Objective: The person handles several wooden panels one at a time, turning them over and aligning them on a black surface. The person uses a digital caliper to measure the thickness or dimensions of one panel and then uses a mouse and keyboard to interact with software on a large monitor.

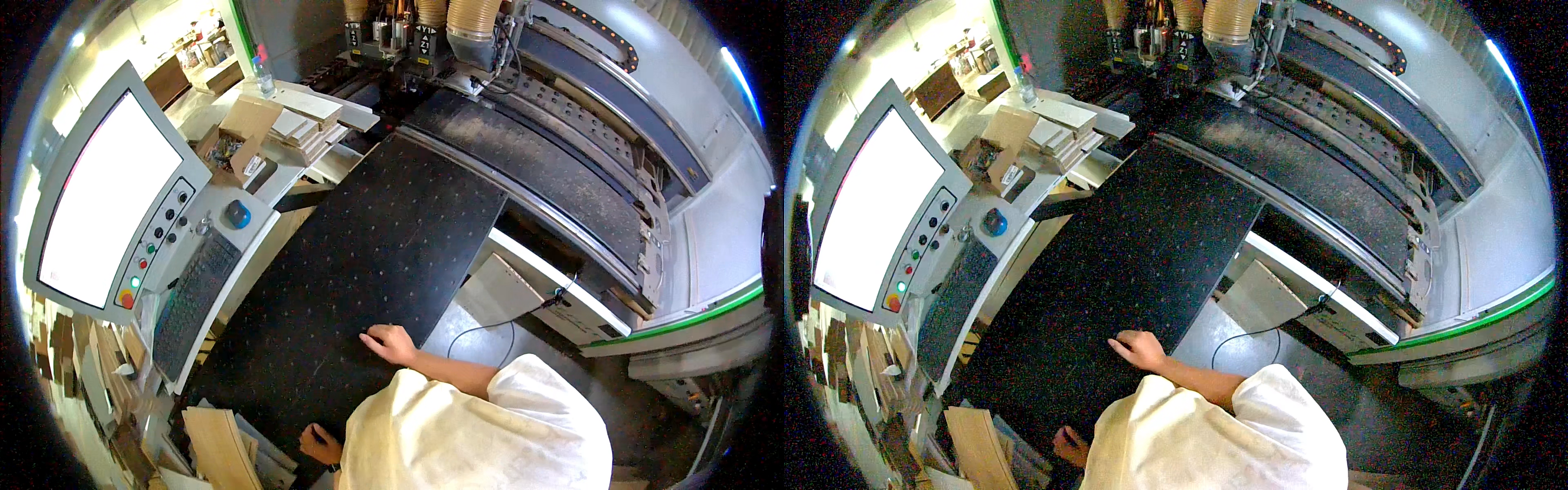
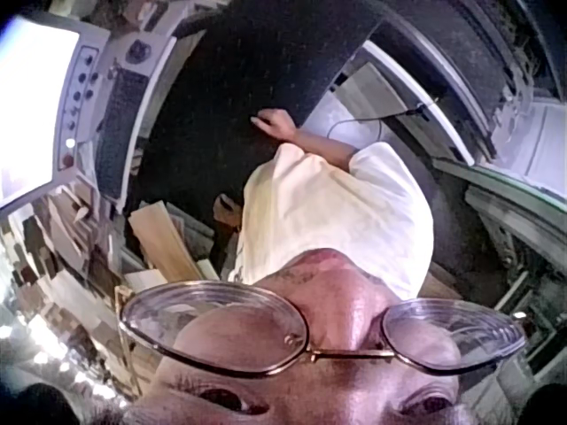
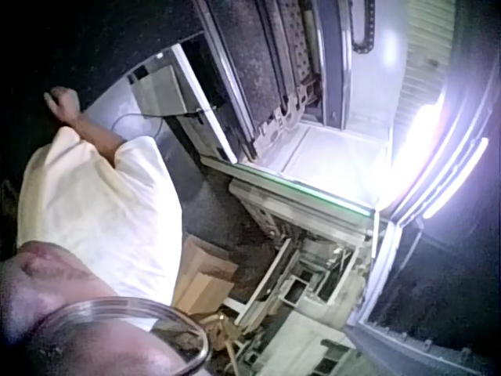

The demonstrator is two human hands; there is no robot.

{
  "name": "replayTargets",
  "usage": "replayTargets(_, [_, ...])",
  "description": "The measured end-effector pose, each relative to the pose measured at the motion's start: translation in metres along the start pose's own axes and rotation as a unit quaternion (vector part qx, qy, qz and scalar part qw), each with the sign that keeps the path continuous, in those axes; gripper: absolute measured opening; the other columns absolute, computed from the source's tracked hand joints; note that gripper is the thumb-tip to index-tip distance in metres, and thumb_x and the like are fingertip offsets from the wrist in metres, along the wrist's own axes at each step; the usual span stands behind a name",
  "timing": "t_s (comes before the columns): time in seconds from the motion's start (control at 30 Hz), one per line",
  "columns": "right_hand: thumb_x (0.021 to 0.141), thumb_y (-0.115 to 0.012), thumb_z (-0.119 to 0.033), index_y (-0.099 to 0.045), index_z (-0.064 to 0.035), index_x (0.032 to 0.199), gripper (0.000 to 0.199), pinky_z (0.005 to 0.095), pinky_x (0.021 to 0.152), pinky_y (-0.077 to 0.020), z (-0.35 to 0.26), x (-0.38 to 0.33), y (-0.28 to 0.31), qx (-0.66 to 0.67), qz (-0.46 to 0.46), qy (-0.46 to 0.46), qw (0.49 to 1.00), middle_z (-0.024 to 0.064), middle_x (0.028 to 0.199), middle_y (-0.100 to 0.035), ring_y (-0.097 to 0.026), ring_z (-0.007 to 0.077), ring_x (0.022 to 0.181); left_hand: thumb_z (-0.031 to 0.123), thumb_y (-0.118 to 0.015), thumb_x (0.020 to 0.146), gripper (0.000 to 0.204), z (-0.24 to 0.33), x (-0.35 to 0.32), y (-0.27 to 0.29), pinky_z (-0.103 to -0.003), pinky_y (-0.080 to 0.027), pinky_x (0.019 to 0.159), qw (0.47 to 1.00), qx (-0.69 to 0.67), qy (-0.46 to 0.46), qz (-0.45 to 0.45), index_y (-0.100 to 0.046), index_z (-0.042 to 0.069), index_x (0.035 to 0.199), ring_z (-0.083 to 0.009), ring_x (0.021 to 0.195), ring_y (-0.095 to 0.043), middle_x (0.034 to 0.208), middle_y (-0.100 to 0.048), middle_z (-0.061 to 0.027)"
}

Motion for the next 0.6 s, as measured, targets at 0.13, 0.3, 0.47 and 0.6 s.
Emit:
replayTargets(0.13, [0.102, -0.065, -0.031, -0.072, 0.0009, 0.088, 0.035, 0.0467, 0.067, -0.0559, 0.0053, -0.0031, 0.0036, -0.013, -0.003, -0.013, 1.0, 0.0208, 0.085, -0.071, -0.069, 0.0392, 0.075, 0.028, -0.059, 0.107, 0.027, -0.0055, -0.0001, -0.0086, -0.046, -0.042, 0.082, 0.999, -0.033, -0.035, 0.013, -0.071, 0.004, 0.105, -0.0319, 0.09, -0.062, 0.096, -0.07, -0.012])
replayTargets(0.3, [0.101, -0.066, -0.029, -0.072, 0.0007, 0.087, 0.033, 0.047, 0.066, -0.055, 0.0029, -0.0008, -0.0003, -0.003, 0.007, -0.002, 1.0, 0.0209, 0.083, -0.07, -0.068, 0.0399, 0.075, 0.029, -0.059, 0.108, 0.028, -0.0054, -0.0012, -0.0046, -0.047, -0.043, 0.082, 1.0, -0.02, -0.015, 0.015, -0.071, 0.004, 0.105, -0.0325, 0.089, -0.063, 0.094, -0.07, -0.0127])
replayTargets(0.47, [0.102, -0.065, -0.034, -0.068, -0.0027, 0.083, 0.037, 0.0501, 0.067, -0.0548, 0.0019, -0.001, -0.0004, 0.001, 0.025, 0.007, 1.0, 0.0184, 0.081, -0.069, -0.068, 0.0401, 0.075, 0.03, -0.059, 0.108, 0.03, -0.0066, -0.0021, -0.0063, -0.046, -0.043, 0.084, 0.998, -0.016, -0.034, 0.045, -0.071, 0.003, 0.103, -0.0323, 0.088, -0.063, 0.094, -0.07, -0.0128])
replayTargets(0.6, [0.102, -0.065, -0.034, -0.068, -0.0023, 0.084, 0.036, 0.0499, 0.066, -0.0548, 0.001, -0.0004, 0.0005, 0.007, 0.027, 0.012, 1.0, 0.018, 0.081, -0.069, -0.068, 0.0397, 0.075, 0.031, -0.059, 0.108, 0.031, 0.0001, 0.0019, -0.0004, -0.046, -0.043, 0.084, 1.0, -0.028, 0.009, 0.001, -0.071, 0.003, 0.102, -0.0323, 0.087, -0.063, 0.093, -0.07, -0.0127])
Point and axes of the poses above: each hand's wrist, its own x-axis towards the middle knuckle, its own y-axis out of the back of the hand, z = x × y, the point moved 4 cm from there along x, towards the middle knuckle
